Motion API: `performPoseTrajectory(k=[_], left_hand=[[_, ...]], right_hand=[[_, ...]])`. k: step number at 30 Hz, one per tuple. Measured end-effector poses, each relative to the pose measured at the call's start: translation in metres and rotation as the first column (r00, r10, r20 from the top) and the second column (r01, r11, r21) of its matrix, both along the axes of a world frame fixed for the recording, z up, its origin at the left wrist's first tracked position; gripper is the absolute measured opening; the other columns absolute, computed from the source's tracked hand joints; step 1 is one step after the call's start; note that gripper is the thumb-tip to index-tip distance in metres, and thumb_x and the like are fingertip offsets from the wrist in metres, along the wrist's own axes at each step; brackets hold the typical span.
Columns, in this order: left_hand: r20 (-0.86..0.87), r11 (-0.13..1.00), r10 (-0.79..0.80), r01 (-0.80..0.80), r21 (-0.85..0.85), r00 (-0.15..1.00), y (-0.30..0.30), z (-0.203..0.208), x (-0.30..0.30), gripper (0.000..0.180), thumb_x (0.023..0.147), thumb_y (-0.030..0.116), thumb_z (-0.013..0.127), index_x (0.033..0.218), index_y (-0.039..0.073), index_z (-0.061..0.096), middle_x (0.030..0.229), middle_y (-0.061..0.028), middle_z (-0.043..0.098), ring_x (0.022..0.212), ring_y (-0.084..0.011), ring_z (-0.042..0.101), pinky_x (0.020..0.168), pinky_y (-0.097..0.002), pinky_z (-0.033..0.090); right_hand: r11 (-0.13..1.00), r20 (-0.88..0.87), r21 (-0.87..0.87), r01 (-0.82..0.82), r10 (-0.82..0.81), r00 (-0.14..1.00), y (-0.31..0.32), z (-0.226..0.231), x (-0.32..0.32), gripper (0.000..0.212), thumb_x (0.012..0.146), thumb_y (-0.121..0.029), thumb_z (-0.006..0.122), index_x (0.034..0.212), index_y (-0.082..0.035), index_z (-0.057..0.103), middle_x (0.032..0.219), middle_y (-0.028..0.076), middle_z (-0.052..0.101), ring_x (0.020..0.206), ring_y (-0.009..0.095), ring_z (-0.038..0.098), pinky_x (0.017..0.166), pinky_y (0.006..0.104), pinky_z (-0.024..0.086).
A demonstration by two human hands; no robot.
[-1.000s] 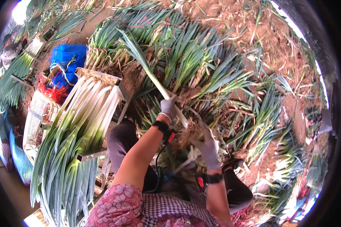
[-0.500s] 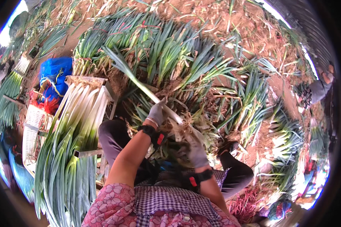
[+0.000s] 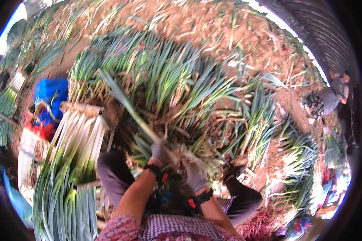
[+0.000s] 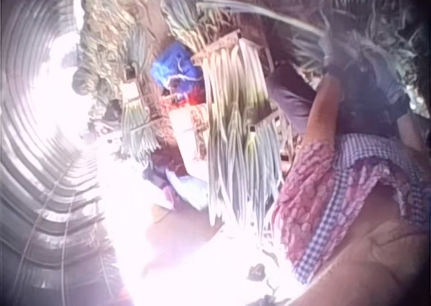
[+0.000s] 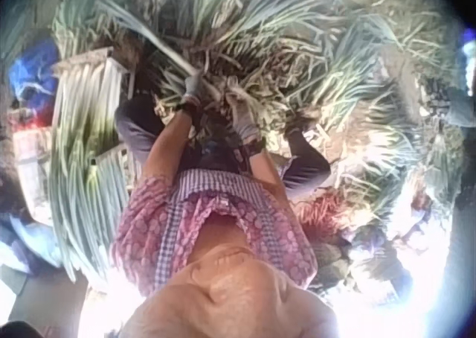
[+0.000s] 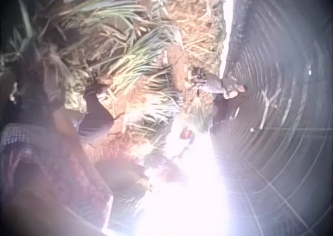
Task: The person cleans leeks by hand, peeling away the outer layers and shaking off dirt, before placing them into a metal tray.
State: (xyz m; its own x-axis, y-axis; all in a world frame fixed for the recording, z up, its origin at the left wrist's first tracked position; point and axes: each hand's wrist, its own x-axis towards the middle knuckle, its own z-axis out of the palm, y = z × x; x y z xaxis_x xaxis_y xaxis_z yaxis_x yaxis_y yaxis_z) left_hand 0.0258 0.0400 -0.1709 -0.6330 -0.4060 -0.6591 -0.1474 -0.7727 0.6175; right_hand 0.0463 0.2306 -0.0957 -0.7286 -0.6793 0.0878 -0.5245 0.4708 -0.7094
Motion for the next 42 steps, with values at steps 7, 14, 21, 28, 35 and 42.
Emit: performPoseTrajectory(k=[7,14,21,28,35,42], left_hand=[[0.387,0.643,-0.154,0.390,-0.660,0.909,-0.024,-0.100,0.002,0.006,0.080,0.008,0.062,0.079,0.002,0.060,0.068,-0.0079,0.060,0.062,-0.0245,0.063,0.050,-0.0376,0.047],[-0.132,0.999,-0.027,0.033,0.042,0.991,-0.054,0.013,-0.012,0.011,0.088,0.014,0.058,0.092,0.003,0.059,0.072,-0.0043,0.055,0.061,-0.0194,0.055,0.055,-0.0329,0.047],[-0.420,0.837,-0.073,0.285,0.467,0.905,0.097,0.201,0.004,0.023,0.091,0.022,0.059,0.087,0.000,0.055,0.081,-0.0088,0.059,0.074,-0.0254,0.061,0.069,-0.0435,0.051],[-0.032,-0.214,-0.495,-0.157,-0.964,0.869,0.042,0.231,0.063,0.070,0.070,0.031,0.075,0.130,0.008,0.046,0.121,-0.0147,0.053,0.113,-0.0324,0.050,0.101,-0.0489,0.033],[-0.325,-0.272,-0.592,-0.563,-0.780,0.737,0.066,0.257,-0.014,0.055,0.069,0.020,0.070,0.119,0.009,0.051,0.083,-0.0040,0.057,0.073,-0.0246,0.059,0.071,-0.0443,0.044],[-0.271,-0.871,-0.333,-0.404,-0.279,0.903,-0.066,0.438,0.137,0.030,0.078,0.014,0.055,0.108,0.009,0.060,0.060,-0.0002,0.051,0.050,-0.0195,0.053,0.045,-0.0353,0.041]], right_hand=[[0.919,0.958,-0.070,0.389,-0.046,0.282,-0.023,0.085,0.033,0.016,0.089,-0.011,0.052,0.104,-0.007,0.057,0.072,-0.003,0.052,0.050,0.003,0.041,0.045,0.0188,0.034],[0.397,0.716,-0.668,0.630,0.112,0.689,0.046,0.204,-0.011,0.037,0.092,-0.010,0.050,0.128,-0.003,0.052,0.121,0.016,0.056,0.107,0.021,0.058,0.090,0.0289,0.048],[0.554,0.793,-0.608,0.568,0.464,0.395,0.048,0.006,-0.072,0.074,0.084,-0.041,0.064,0.138,0.001,0.034,0.132,0.016,0.048,0.123,0.028,0.046,0.102,0.0336,0.038],[0.716,0.321,-0.583,0.385,-0.232,0.918,0.021,0.142,-0.047,0.033,0.086,-0.035,0.059,0.101,-0.006,0.060,0.085,0.002,0.060,0.063,0.006,0.048,0.055,0.0193,0.039],[0.600,-0.035,-0.766,0.232,-0.400,0.916,0.056,0.276,-0.065,0.042,0.095,-0.037,0.049,0.118,-0.001,0.055,0.118,0.013,0.059,0.094,0.014,0.054,0.078,0.0233,0.042],[0.378,0.219,-0.925,0.031,0.467,0.857,-0.042,0.313,-0.067,0.053,0.096,-0.050,0.042,0.118,-0.003,0.054,0.104,0.007,0.063,0.071,0.009,0.048,0.066,0.0252,0.043]])
